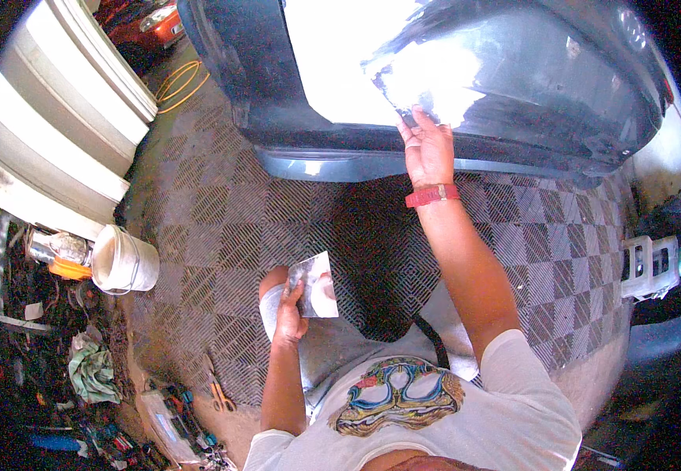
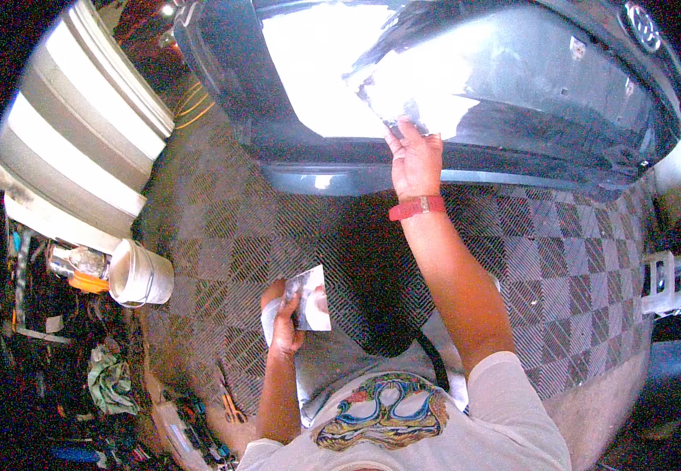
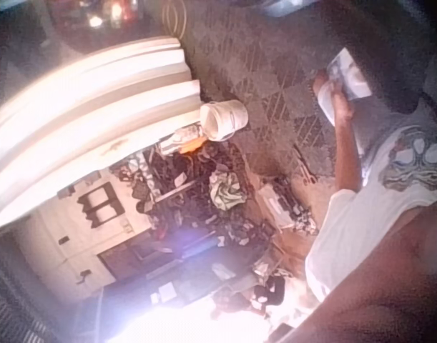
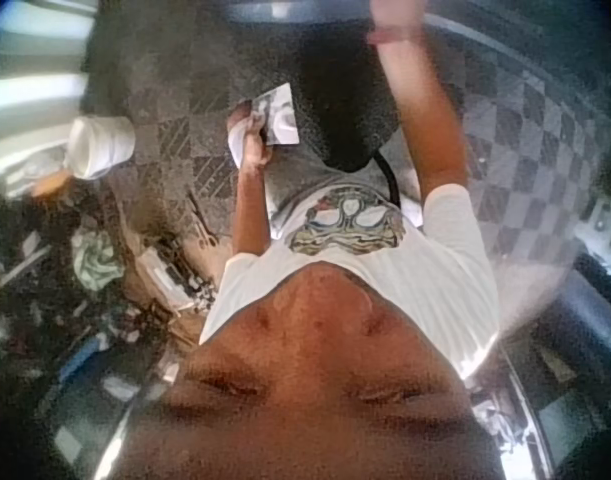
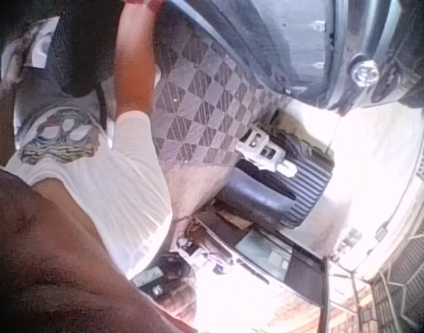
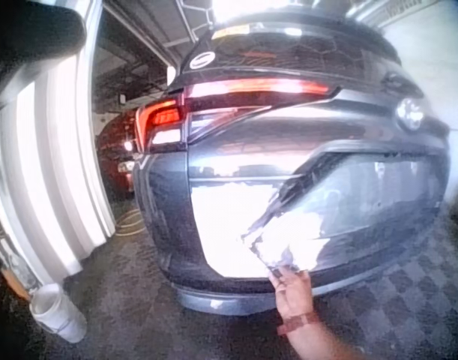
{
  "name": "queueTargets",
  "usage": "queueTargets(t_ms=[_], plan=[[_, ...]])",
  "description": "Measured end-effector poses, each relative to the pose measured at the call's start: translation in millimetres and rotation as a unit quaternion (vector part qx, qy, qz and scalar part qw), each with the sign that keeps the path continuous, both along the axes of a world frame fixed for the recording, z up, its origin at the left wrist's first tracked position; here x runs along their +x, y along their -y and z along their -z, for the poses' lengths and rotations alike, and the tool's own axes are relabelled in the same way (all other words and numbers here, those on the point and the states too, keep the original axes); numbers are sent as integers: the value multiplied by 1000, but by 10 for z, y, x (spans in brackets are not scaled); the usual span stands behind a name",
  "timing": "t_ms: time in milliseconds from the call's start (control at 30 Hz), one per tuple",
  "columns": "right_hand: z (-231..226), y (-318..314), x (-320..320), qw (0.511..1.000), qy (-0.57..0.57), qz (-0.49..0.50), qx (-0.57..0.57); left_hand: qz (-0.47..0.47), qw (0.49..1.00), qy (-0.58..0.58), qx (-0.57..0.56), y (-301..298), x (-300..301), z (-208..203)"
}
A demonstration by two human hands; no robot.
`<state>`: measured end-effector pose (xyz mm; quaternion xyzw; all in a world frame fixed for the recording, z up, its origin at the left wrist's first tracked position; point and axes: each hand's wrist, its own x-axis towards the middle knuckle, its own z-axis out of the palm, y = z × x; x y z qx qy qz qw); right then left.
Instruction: The person sands the rear trunk area of a black car using sandpaper, then applies a substance from a small container with a brush to the same area. The person repeats the sanding and application steps on the trunk surface.
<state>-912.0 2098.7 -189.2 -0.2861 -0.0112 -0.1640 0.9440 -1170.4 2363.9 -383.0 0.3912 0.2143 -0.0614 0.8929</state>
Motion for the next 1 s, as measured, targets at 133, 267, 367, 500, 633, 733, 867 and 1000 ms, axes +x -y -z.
queueTargets(t_ms=[133, 267, 367, 500, 633, 733, 867, 1000], plan=[[27, -58, 18, 1000, -11, 5, 8, -6, 1000, -10, 7, 59, 16, -102], [-25, -149, -18, 1000, -1, 1, 29, 5, 1000, -1, 15, 63, 26, -103], [-45, -202, -41, 1000, -4, -10, 27, 16, 1000, 4, 0, 28, 22, -4], [3, -252, -45, 999, 6, -33, 9, -5, 1000, -13, 3, 87, 41, -45], [182, -243, -309, 990, 27, -133, -42, -13, 1000, -9, -5, 82, 11, -134], [796, 116, -575, 945, -58, -241, -214, -33, 999, -1, 26, 230, 14, -460], [1419, 642, -983, 583, 11, -80, -809, -15, 1000, 20, 2, 116, -38, -334], [1163, 796, -946, 669, -2, -44, -742, -43, 997, 27, 64, 212, -38, -646]])
